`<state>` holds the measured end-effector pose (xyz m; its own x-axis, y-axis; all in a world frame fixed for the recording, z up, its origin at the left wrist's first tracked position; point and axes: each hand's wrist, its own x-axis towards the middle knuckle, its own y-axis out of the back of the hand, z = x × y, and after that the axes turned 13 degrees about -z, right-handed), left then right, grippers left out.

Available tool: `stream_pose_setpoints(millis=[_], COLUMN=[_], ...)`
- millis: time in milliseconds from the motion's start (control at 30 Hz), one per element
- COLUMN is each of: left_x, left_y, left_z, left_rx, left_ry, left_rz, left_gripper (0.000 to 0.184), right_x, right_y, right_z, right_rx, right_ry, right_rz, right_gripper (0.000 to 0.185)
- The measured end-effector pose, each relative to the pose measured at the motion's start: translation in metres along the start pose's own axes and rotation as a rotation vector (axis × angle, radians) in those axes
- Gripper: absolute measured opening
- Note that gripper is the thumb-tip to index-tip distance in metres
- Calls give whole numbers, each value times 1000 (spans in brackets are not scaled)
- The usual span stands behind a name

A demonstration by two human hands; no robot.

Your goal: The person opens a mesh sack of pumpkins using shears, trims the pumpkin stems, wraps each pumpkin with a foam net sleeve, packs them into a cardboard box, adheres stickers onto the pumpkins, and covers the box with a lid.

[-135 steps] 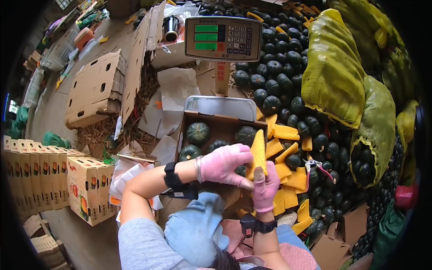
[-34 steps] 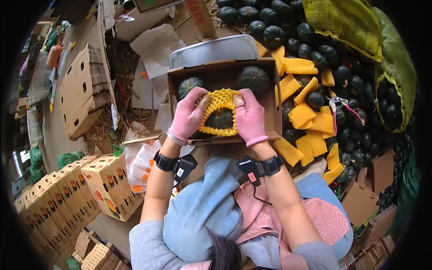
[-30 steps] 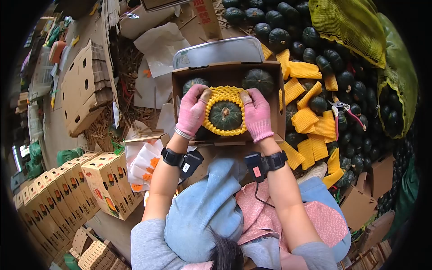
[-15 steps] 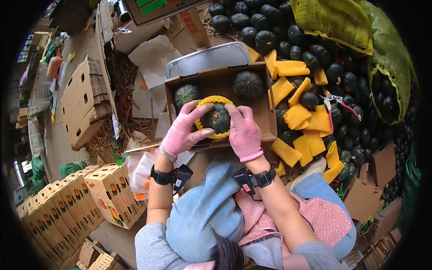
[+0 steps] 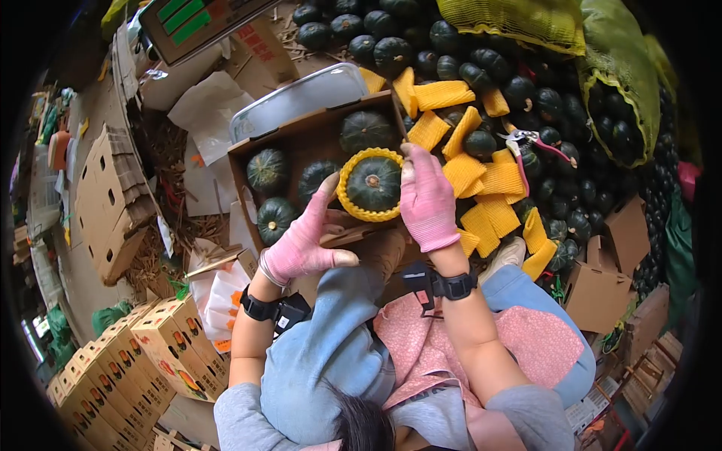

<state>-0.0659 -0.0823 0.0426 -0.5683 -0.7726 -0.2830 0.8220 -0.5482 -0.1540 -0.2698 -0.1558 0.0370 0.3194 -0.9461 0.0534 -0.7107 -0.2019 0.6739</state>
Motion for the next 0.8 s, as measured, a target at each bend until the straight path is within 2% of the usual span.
stream_pose_setpoints(millis=[67, 133, 167, 200, 233, 267, 300, 333, 400, 433, 533, 567, 600, 700, 733, 767, 800], left_x=[5, 9, 10, 14, 18, 19, 22, 24, 30, 38, 59, 63, 68, 75, 72, 70, 71], left_y=[11, 13, 14, 11, 10, 8, 7, 3, 3, 2, -1, 3, 2, 9, 10, 9, 8], left_z=[-6, 0, -1, -2, -3, -5, -9, -8, -2, 0, 5, 2, -9, -16, -14, -11, -12], left_rx=[238, 323, 322, 360, 398, 435, 432, 492, 385, 535, 954, 1032, 859, 801, 790, 776, 906], left_ry=[-3, 41, 150, 156, 169, 188, 214, 122, 171, 90, -154, -123, -42, -63, -27, 12, 71], left_rz=[-121, -207, -231, -243, -248, -247, -256, -209, -144, 22, 532, 482, 370, 288, 249, 209, 195], left_gripper=[117, 113, 109, 108, 108, 108, 106, 99, 81, 67, 26, 26, 29, 28, 27, 26, 26], right_x=[-5, -11, -16, -20, -27, -32, -36, -37, -34, -32, -33, -34, -37, -38, -40, -41, -41], right_y=[15, 31, 37, 43, 45, 44, 44, 43, 38, 38, 31, 32, 34, 46, 51, 56, 61], right_z=[16, 25, 29, 33, 47, 67, 83, 92, 95, 97, 132, 131, 132, 123, 118, 107, 92], right_rx=[80, 190, 172, 158, 144, -9, -309, -609, -688, -734, -496, -383, -343, -170, 8, 137, 267], right_ry=[11, 110, 94, 85, -41, -121, -132, -137, -209, -246, -410, -390, -391, -440, -497, -459, -424], right_rz=[-161, -275, -212, -152, -54, 25, -41, -100, -213, -268, -368, -296, -280, -212, -148, -48, 53], right_gripper=[30, 31, 31, 32, 34, 32, 31, 30, 29, 28, 27, 24, 23, 19, 18, 15, 13])
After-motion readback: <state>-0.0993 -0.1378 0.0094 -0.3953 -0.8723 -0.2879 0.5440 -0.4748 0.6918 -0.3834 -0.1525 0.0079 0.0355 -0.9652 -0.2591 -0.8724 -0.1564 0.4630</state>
